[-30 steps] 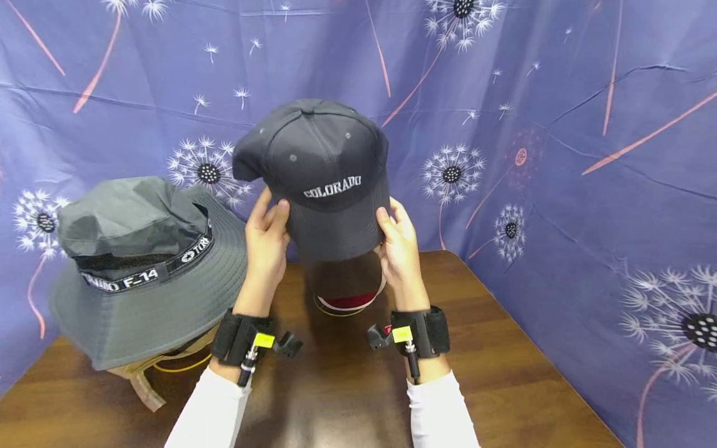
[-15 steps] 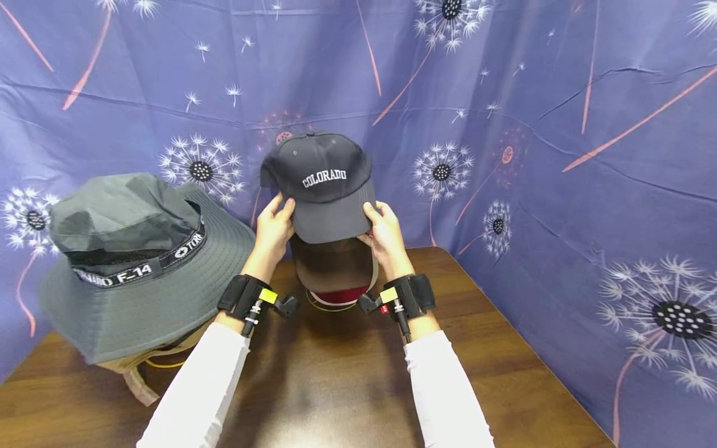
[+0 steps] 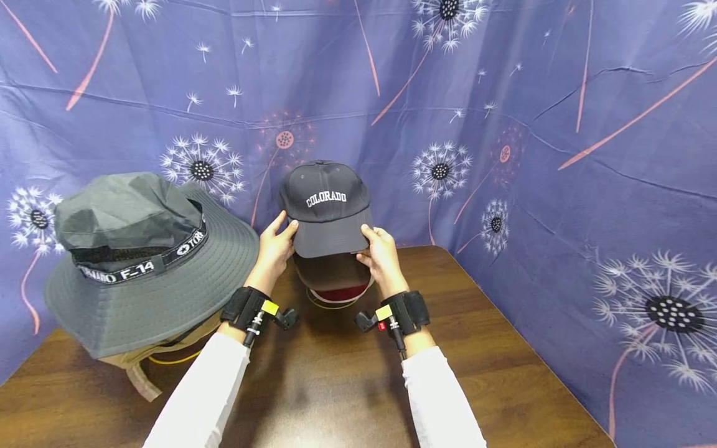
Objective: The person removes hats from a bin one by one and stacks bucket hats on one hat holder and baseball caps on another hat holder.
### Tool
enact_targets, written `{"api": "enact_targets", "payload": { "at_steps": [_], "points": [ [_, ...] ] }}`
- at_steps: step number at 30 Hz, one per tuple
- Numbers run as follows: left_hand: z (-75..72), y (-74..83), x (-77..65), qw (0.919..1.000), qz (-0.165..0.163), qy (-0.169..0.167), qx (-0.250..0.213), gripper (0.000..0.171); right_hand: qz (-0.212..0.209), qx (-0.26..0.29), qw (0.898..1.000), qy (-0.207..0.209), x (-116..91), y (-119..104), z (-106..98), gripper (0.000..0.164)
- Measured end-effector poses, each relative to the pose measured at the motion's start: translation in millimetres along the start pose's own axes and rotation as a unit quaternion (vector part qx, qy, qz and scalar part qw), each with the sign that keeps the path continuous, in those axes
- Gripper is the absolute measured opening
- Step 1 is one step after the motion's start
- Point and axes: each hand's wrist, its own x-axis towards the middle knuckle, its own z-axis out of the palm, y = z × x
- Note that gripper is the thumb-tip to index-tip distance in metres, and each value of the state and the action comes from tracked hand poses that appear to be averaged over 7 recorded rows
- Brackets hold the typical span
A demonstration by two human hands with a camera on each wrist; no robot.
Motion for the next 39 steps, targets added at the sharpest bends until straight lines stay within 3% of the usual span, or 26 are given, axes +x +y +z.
{"api": "enact_targets", "payload": {
  "at_steps": [20, 32, 39],
  "points": [
    [-2.9, -5.5, -5.5, 0.9990, -0.034, -0.019, 0.023, 0.057, 0.048, 0.046, 0.997, 0.026, -9, 12, -5, 0.013],
    [-7.4, -13.5, -10.5, 0.9983, -0.044, -0.005, 0.038, 0.057, 0.069, 0.058, 0.996, 0.013, -12, 22, -9, 0.025],
    [-11.1, -16.1, -13.0, 0.9980, -0.046, -0.021, 0.039, 0.058, 0.080, 0.059, 0.995, 0.001, -13, 25, -11, 0.024]
  ]
}}
